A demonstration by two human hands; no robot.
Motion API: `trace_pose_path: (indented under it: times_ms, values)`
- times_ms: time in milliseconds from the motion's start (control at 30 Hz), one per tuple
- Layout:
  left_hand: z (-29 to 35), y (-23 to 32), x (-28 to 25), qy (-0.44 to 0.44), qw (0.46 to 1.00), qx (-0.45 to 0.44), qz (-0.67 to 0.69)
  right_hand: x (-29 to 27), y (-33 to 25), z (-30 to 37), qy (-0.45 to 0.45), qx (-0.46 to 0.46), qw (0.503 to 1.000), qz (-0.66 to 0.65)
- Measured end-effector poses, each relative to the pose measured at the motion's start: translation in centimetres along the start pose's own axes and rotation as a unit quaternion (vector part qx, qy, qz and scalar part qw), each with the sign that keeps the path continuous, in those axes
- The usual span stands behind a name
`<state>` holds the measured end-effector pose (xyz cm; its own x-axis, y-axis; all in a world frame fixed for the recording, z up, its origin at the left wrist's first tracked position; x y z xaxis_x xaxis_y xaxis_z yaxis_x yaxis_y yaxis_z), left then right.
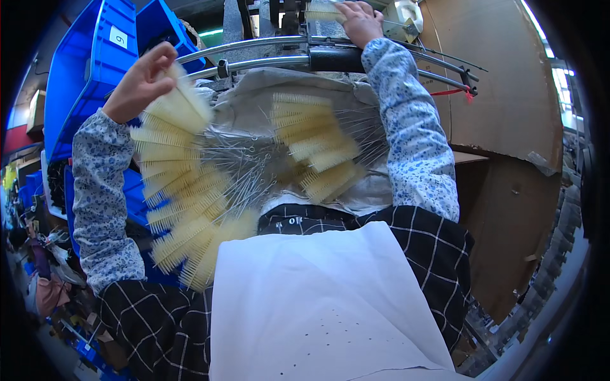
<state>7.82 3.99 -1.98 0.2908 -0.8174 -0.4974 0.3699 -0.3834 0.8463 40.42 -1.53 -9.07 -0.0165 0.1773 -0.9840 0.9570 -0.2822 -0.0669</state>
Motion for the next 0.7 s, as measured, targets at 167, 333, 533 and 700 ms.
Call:
trace_pose_path:
  times_ms: [167,333,533,700]
  values:
    - [2.7,0.0,-4.7,0.209,0.977,0.014,0.034,-1.5,5.8,3.3,0.06,0.145,0.985,0.072]
    - [5.2,1.3,-8.1,0.216,0.976,0.016,-0.005,0.6,6.0,3.7,0.12,0.105,0.984,-0.076]
    - [6.0,6.0,-9.1,0.254,0.964,0.03,-0.075,0.8,2.6,2.8,0.108,0.103,0.985,-0.091]
    - [5.7,6.7,-9.0,0.262,0.962,0.012,-0.075,-1.5,-0.5,1.1,0.09,0.109,0.987,-0.072]
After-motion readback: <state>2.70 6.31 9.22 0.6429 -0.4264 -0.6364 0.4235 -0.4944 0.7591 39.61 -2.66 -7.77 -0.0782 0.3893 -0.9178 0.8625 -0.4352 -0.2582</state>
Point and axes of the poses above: each hand's wrist, its own z-axis away from the middle knuckle, its own x-axis out of the palm, y = z × x, the point moved 9 cm from there along -z, towards the middle knuckle, and after that the axes turned 2 degrees about x, right-handed, at the moved point
